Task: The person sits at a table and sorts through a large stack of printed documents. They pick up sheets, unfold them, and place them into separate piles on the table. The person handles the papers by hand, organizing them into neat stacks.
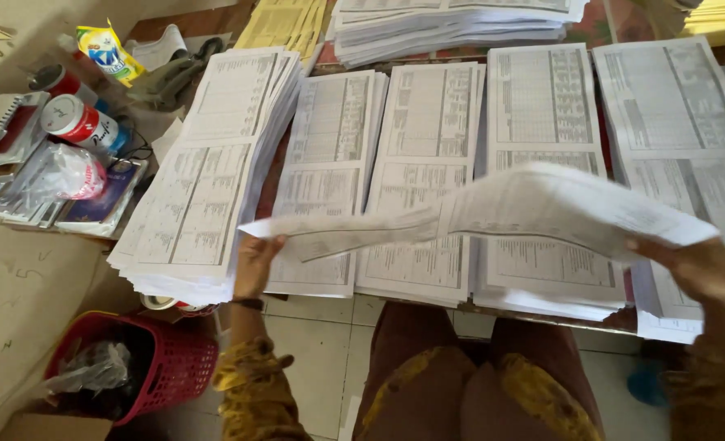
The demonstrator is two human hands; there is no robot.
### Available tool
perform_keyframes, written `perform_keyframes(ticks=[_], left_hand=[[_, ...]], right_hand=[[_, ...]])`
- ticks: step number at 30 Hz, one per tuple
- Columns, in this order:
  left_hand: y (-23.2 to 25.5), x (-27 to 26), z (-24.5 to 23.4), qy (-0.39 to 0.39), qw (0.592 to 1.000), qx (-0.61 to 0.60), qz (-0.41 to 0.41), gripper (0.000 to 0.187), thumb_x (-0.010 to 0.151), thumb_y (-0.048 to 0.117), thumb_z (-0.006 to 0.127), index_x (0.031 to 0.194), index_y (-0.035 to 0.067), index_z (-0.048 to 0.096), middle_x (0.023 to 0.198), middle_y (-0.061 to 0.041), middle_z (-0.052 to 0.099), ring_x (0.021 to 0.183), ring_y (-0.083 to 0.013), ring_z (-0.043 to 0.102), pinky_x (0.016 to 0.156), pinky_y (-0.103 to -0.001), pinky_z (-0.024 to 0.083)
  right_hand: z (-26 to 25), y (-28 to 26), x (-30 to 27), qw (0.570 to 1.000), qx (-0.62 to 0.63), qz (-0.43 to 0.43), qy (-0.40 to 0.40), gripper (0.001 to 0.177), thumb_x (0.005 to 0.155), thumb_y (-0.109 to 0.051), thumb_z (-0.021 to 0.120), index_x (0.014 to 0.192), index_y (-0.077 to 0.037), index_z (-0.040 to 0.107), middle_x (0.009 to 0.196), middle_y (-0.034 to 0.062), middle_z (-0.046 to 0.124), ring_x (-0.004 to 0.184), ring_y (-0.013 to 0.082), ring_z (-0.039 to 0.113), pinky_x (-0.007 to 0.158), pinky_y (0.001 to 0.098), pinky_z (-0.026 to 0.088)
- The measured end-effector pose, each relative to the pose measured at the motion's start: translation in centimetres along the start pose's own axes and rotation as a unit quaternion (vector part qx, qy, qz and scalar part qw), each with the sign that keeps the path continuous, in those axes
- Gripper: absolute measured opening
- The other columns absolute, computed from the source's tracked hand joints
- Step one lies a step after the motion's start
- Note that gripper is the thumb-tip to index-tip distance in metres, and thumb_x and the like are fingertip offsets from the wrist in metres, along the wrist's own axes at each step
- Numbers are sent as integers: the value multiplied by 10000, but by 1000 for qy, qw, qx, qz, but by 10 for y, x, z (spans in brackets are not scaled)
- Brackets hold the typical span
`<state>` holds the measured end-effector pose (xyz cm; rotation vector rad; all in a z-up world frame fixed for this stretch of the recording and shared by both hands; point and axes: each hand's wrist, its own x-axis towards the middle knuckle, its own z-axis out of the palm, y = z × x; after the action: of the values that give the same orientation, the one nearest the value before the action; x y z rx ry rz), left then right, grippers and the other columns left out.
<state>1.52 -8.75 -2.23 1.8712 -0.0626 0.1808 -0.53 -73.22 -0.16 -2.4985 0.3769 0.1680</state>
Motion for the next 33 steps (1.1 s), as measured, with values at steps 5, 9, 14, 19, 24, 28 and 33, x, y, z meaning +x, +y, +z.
perform_keyframes(ticks=[5, 9, 14, 19, 24, 28, 33], left_hand=[[-29, 13, 9, 34, 998, -37, 21, 392, 1016, 201, 610, 1402, 137, 627, 1397, -51, 664, 1269, -232, 603, 1053, -417, 529], [8, 16, -2, 52, 998, 1, -26, 324, 1005, 222, 623, 1297, 92, 671, 1271, -78, 729, 1154, -230, 676, 971, -367, 586], [-96, 31, -12, -57, 974, 38, -216, 641, 895, 268, 702, 1443, -17, 533, 1413, -178, 659, 1239, -272, 675, 1038, -371, 566], [-86, 28, -11, -67, 935, 202, -283, 633, 864, 441, 740, 1319, 31, 579, 1274, -140, 704, 1147, -282, 686, 951, -406, 543], [-72, 27, 7, -111, 936, 175, -286, 699, 866, 453, 716, 1399, 48, 514, 1406, -155, 647, 1254, -315, 662, 1002, -454, 581], [-71, 22, 5, -77, 941, 123, -306, 472, 981, 365, 613, 1301, 30, 519, 1322, -153, 662, 1174, -288, 673, 957, -412, 588], [-79, 21, 2, -83, 943, 53, -319, 310, 1031, 289, 582, 1182, 19, 562, 1208, -181, 717, 1055, -295, 724, 870, -401, 622]], right_hand=[[3, -15, -6, 979, 182, 42, 85, 360, 1050, -188, 734, 1300, 64, 679, 1232, 263, 709, 1051, 467, 666, 849, 568, 544], [-4, -15, 7, 990, 118, -24, 72, 394, 1043, -242, 725, 1272, 78, 729, 1199, 265, 742, 995, 445, 709, 815, 533, 562], [24, -32, 10, 958, 219, 155, -100, 652, 1038, -44, 631, 1621, -61, 341, 1213, 353, 650, 992, 523, 659, 801, 613, 592], [35, -3, 16, 971, 185, 139, -68, 689, 1066, -145, 585, 1664, -63, 253, 1337, 338, 602, 1103, 510, 641, 903, 599, 531], [45, -7, 15, 976, 138, 121, -115, 435, 1079, -108, 541, 1509, -37, 535, 1341, 236, 684, 1111, 455, 691, 908, 570, 592], [49, 1, 20, 974, 168, 117, -98, 494, 1075, -105, 540, 1555, -13, 463, 1369, 268, 637, 1129, 459, 655, 945, 569, 557], [50, 5, 26, 961, 212, 143, -106, 523, 1072, -77, 560, 1568, -6, 410, 1403, 274, 590, 1166, 476, 626, 936, 584, 549]])
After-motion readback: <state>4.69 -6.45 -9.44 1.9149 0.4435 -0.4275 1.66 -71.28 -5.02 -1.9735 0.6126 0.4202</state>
